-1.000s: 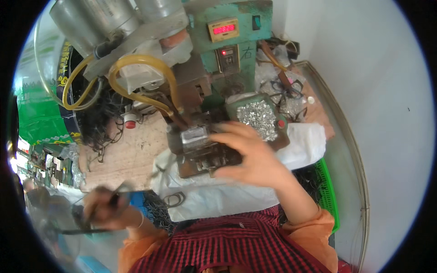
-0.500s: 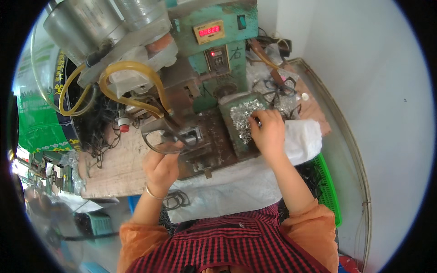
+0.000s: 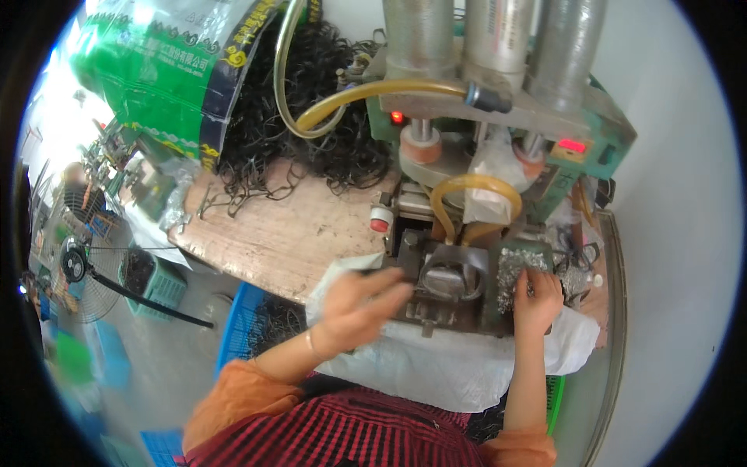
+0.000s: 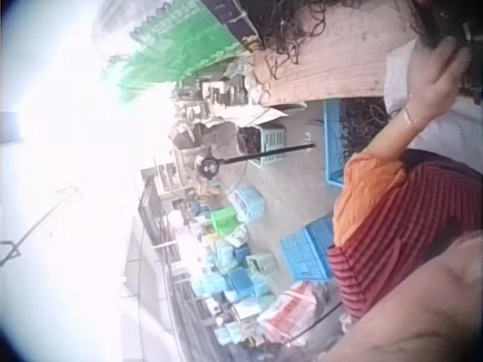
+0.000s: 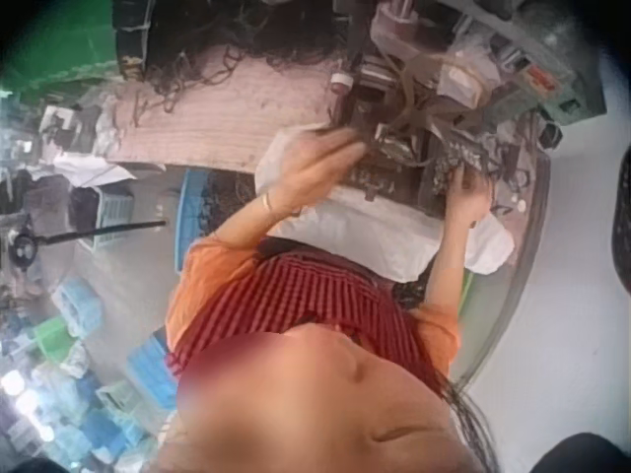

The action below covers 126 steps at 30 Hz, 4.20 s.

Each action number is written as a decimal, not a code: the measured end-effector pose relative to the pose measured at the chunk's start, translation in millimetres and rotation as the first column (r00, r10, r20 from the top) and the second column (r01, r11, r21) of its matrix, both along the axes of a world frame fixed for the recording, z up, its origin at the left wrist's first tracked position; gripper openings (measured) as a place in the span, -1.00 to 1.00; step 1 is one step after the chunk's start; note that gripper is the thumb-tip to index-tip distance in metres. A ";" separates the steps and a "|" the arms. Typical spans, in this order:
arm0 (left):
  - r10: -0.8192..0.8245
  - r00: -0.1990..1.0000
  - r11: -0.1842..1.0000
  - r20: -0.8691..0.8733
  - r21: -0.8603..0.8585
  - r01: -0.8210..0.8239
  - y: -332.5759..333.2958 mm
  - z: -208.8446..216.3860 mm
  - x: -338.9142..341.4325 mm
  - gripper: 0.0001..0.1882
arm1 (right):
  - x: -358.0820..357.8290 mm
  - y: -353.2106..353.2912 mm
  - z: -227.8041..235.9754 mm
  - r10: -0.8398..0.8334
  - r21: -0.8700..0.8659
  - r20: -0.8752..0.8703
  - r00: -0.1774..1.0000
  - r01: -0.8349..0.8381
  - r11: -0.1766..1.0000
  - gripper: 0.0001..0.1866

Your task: The person repeatedly picks up black cable segments and small metallic components, places them into a press-like machine, and removes the assembled units. The person handles the items one at a time, cycling through the same steps throughout the clip.

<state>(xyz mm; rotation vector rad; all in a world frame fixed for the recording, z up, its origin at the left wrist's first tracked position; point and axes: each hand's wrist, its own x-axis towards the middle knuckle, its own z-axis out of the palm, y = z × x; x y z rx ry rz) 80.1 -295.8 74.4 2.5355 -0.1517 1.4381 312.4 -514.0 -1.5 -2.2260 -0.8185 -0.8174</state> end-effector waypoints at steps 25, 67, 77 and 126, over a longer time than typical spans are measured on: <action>0.379 0.798 0.922 -0.469 0.265 -0.282 273.5 -42.9 54.6 -0.66 | -78.2 -37.2 34.2 0.203 0.384 -0.531 0.823 0.020 0.923 -0.87; 0.006 0.987 1.000 0.158 -0.029 -0.002 -7.0 3.9 40.5 -0.75 | -16.7 -5.4 -11.9 -0.020 -0.088 -0.118 0.993 0.010 0.996 -0.80; -0.163 0.984 0.982 0.071 0.106 0.155 -6.8 -6.4 65.2 -0.66 | -8.8 -11.8 8.6 0.036 0.203 -0.146 0.989 -0.006 0.979 -0.93; -0.404 0.792 0.292 -0.458 -0.885 -0.363 126.5 -38.2 -61.6 -0.69 | -57.7 19.8 73.3 0.486 0.440 -0.331 0.809 -0.324 0.838 -0.77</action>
